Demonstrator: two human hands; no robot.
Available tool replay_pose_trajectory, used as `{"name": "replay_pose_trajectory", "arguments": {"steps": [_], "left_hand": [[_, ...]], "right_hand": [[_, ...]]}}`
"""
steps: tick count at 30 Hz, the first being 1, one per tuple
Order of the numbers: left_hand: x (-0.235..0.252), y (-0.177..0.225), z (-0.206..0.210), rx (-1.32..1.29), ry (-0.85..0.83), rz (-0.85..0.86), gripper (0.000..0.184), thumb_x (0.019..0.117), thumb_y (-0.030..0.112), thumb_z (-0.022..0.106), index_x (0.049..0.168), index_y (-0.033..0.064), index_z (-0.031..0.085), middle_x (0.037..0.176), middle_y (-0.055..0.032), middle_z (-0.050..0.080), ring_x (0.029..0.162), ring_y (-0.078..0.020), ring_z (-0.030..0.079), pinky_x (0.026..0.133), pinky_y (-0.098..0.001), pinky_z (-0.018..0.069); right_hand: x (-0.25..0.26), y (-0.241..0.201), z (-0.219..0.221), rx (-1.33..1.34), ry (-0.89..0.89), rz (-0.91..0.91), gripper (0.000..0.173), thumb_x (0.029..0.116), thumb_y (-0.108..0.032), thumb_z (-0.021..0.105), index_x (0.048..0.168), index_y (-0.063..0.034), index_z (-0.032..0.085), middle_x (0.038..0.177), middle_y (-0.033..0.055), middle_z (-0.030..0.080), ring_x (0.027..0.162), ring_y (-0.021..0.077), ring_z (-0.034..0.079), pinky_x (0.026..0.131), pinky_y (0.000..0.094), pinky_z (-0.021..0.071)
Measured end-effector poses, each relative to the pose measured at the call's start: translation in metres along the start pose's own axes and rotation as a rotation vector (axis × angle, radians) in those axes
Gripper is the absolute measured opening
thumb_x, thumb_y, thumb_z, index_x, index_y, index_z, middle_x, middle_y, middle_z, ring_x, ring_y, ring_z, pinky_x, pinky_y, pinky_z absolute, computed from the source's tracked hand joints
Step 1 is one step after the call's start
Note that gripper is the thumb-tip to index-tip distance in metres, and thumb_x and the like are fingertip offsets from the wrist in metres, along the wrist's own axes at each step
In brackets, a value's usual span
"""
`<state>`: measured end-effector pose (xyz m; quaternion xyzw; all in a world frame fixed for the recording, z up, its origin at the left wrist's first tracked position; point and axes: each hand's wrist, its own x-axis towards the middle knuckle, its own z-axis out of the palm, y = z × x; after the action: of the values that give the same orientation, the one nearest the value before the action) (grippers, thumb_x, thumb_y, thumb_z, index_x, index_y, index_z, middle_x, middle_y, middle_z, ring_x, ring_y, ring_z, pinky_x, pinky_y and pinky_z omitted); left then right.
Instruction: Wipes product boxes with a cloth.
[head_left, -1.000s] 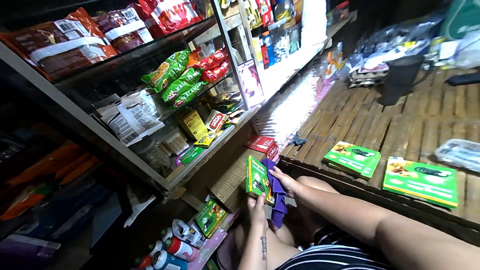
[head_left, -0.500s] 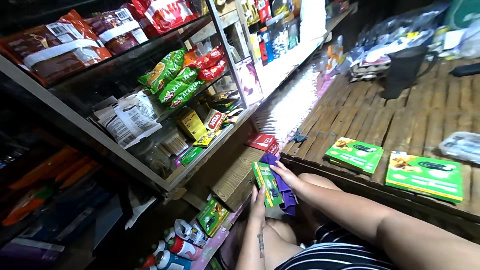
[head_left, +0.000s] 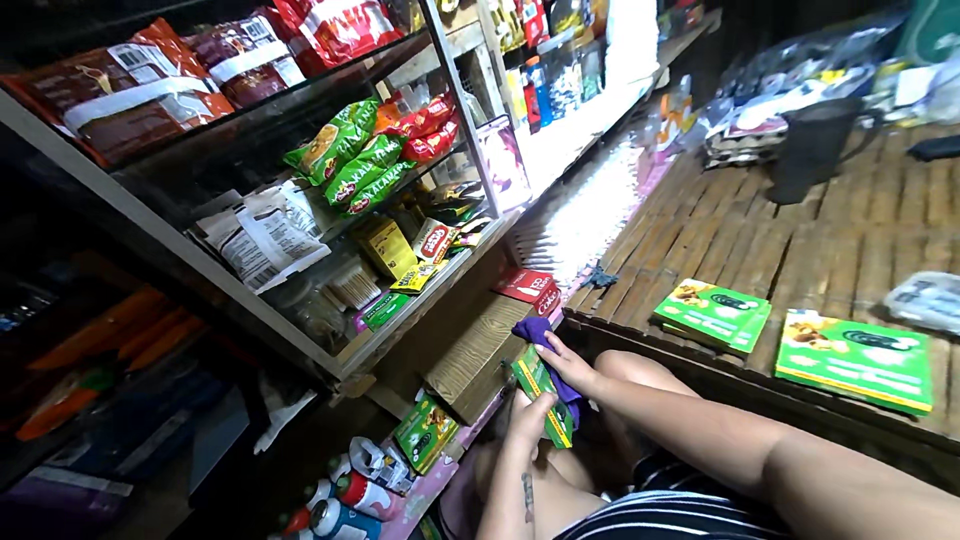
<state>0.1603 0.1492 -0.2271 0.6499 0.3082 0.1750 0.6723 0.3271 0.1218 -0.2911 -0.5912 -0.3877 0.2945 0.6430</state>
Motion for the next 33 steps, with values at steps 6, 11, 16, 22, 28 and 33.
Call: {"name": "replay_pose_trajectory", "arguments": {"steps": [6,11,16,22,28,33], "left_hand": [[-0.008,0.013,0.007,-0.079,0.149,0.115,0.050,0.0861,0.003,0.063,0.133,-0.0080,0.047,0.109,-0.0197,0.066,0.095,-0.0217,0.067,0.084,-0.0377,0.0573],[-0.022,0.035,0.009,-0.243,0.282,0.241,0.047,0.0844,-0.001,0.061,0.129,-0.0092,0.049,0.109,-0.0174,0.066,0.098,-0.0171,0.066,0.087,-0.0328,0.0561],[-0.050,0.065,0.013,-0.325,0.265,0.348,0.049,0.0776,-0.002,0.060,0.126,-0.0068,0.050,0.105,-0.0114,0.068,0.095,-0.0112,0.068,0.086,-0.0277,0.0567],[-0.085,0.079,0.019,-0.264,0.165,0.585,0.042,0.0897,0.011,0.064,0.124,-0.0096,0.051,0.102,-0.0063,0.070,0.093,-0.0060,0.070,0.088,-0.0254,0.0586],[-0.091,0.078,0.016,-0.165,0.214,0.919,0.061,0.0905,0.060,0.062,0.115,0.0037,0.062,0.101,0.0093,0.070,0.098,0.0064,0.065,0.090,-0.0178,0.0555],[-0.101,0.080,0.014,-0.115,0.161,0.923,0.081,0.0841,0.077,0.052,0.112,0.0017,0.065,0.098,0.0075,0.071,0.097,0.0076,0.064,0.090,-0.0169,0.0539]], "right_hand": [[-0.029,-0.028,0.016,-0.075,-0.079,-0.173,0.070,0.1065,-0.044,0.032,0.157,0.0058,0.028,0.162,0.0291,0.027,0.152,0.0299,0.029,0.125,0.0406,0.0242],[-0.054,-0.076,0.025,-0.204,-0.202,-0.437,0.056,0.1071,-0.029,0.033,0.139,0.0143,0.051,0.146,0.0313,0.050,0.140,0.0293,0.047,0.120,0.0374,0.0322],[-0.023,-0.107,0.011,-0.347,-0.216,-0.843,0.057,0.1082,-0.044,0.037,0.127,0.0010,0.066,0.138,0.0213,0.061,0.139,0.0237,0.049,0.120,0.0421,0.0353],[-0.045,-0.150,0.014,-0.277,0.073,-0.704,0.059,0.1095,-0.035,0.035,0.139,0.0145,0.048,0.138,0.0246,0.057,0.132,0.0132,0.053,0.115,0.0290,0.0393],[-0.097,-0.170,0.029,-0.340,-0.061,-0.958,0.064,0.1097,-0.049,0.027,0.152,-0.0031,0.040,0.164,0.0186,0.029,0.155,0.0226,0.023,0.129,0.0444,0.0179],[-0.108,-0.188,0.028,-0.449,-0.106,-1.167,0.052,0.1096,-0.049,0.025,0.141,-0.0175,0.052,0.165,0.0113,0.033,0.157,0.0307,0.014,0.129,0.0538,0.0081]]}}
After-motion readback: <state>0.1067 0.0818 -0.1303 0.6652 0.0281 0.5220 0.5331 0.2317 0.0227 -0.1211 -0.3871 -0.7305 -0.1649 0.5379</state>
